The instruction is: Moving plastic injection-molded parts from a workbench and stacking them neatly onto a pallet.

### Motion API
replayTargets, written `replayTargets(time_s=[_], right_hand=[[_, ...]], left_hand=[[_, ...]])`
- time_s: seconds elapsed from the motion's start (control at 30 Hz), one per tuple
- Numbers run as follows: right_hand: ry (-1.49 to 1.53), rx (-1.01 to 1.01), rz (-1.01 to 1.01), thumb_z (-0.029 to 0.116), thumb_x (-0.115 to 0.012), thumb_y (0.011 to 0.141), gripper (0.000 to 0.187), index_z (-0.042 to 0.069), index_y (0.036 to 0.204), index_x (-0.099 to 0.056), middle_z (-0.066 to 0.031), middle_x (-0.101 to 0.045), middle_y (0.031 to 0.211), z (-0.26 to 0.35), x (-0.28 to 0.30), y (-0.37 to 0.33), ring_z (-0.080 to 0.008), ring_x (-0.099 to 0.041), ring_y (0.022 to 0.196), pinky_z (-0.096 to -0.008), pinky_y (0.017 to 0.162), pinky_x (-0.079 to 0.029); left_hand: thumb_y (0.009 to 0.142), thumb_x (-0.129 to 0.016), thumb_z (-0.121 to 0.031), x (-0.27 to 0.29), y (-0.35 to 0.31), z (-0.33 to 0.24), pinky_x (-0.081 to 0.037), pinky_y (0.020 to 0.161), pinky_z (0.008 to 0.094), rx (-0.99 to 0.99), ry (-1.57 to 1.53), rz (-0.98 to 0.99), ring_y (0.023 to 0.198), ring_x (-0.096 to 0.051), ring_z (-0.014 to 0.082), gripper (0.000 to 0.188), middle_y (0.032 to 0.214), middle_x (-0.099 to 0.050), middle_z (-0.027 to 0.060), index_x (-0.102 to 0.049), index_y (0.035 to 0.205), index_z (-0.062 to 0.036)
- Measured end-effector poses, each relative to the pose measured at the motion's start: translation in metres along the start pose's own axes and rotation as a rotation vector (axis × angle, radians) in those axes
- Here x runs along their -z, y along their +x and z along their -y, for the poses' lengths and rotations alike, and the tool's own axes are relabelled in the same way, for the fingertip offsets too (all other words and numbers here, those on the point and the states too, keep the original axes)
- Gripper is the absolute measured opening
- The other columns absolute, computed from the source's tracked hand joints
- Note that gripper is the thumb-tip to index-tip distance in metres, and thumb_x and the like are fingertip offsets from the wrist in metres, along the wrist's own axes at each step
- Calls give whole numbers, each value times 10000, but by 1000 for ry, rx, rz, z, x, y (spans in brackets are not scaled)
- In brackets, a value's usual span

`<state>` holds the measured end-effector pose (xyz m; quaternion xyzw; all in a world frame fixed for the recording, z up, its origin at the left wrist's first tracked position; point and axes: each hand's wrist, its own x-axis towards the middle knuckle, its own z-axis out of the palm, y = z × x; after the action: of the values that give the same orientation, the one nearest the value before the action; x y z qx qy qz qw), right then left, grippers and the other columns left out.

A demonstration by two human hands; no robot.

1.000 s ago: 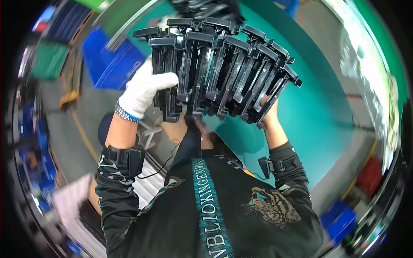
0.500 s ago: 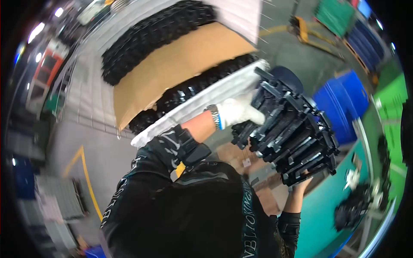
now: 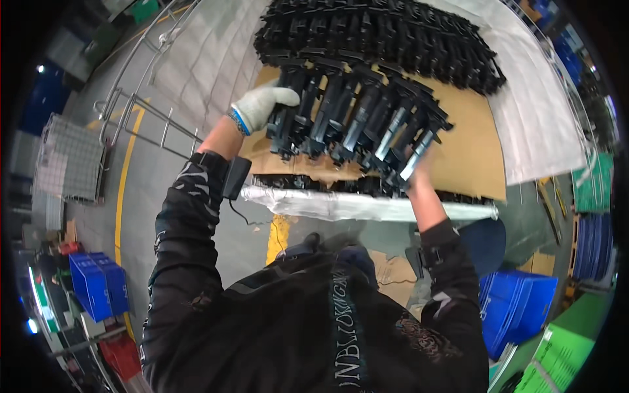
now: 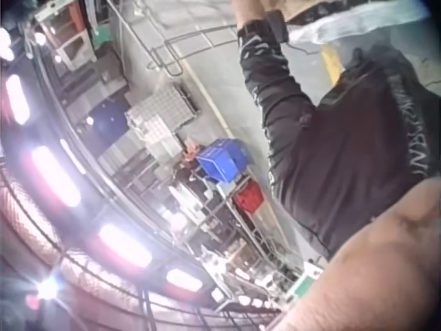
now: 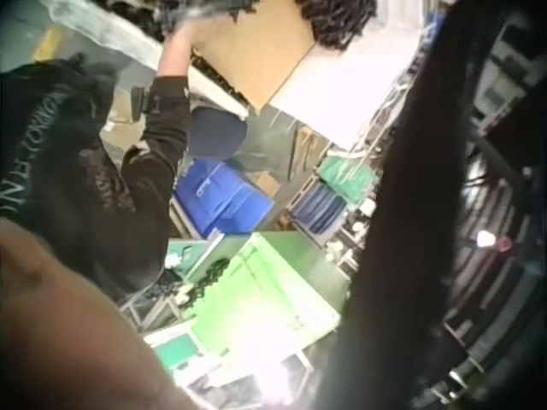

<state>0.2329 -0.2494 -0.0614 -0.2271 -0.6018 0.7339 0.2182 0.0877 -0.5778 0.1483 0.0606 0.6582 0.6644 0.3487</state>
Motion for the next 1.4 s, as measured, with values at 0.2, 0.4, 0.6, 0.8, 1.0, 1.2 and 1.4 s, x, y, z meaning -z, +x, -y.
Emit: replayTargets(time_s=[0.2, 0.4, 0.6, 0.8, 1.0, 1.2, 1.4], right_hand=[[-203, -96, 570, 178, -739, 886, 544, 89, 1359, -486, -67, -630, 1229, -85, -250, -116, -250, -648, 1030, -383, 930, -517], [-800, 106, 506, 213, -823, 747, 657, 8, 1280, -498, -183, -661, 1152, -102, -347, -146, -358, -638, 1051, -422, 928, -501], [-568, 221, 590, 223, -816, 739, 665, -24, 1280, -518, -229, -672, 1132, -118, -361, -117, -395, -639, 1069, -428, 938, -494], [-743, 52, 655, 186, -796, 755, 611, -4, 1268, -522, -187, -673, 1120, -120, -389, -65, -337, -642, 1022, -403, 919, -498], [-657, 137, 699, 119, -753, 796, 559, 12, 1295, -527, -151, -672, 1127, -135, -365, -89, -291, -642, 1020, -379, 915, -500], [-419, 271, 712, 95, -762, 778, 625, 18, 1340, -498, -156, -652, 1146, -155, -362, -86, -295, -626, 1064, -388, 942, -484], [-538, 264, 782, 66, -758, 777, 651, 17, 1365, -483, -147, -641, 1189, -149, -370, -83, -275, -613, 1096, -383, 968, -477]], left_hand=[[872, -681, -247, 199, -242, 176, -579, 711, 361, 73, -320, -525, 768, -697, 202, 300, 903, -730, 59, -696, 1072, -23], [898, -689, -392, 295, -266, 228, -535, 672, 302, 50, -216, -829, 727, -633, 134, 317, 883, -696, -11, -715, 1039, -109], [924, -659, -381, 335, -240, 203, -516, 797, 317, 71, 97, -940, 876, -632, 128, 372, 991, -714, 23, -711, 1127, -74], [938, -620, -342, 264, -265, 185, -485, 948, 378, -286, 468, -1492, 1055, -646, 271, 462, 1141, -698, 137, -633, 1235, 11], [857, -743, -275, 87, -271, 291, -534, 896, 406, 16, 265, -1309, 1024, -674, 319, 522, 1090, -692, 167, -596, 1259, 25], [824, -761, -318, 135, -223, 299, -543, 844, 398, -86, 366, -1197, 939, -692, 332, 466, 988, -701, 173, -642, 1179, -41], [825, -765, -241, 154, -223, 294, -555, 704, 375, -42, 566, -1349, 785, -703, 280, 382, 866, -714, 156, -651, 1138, -53]])
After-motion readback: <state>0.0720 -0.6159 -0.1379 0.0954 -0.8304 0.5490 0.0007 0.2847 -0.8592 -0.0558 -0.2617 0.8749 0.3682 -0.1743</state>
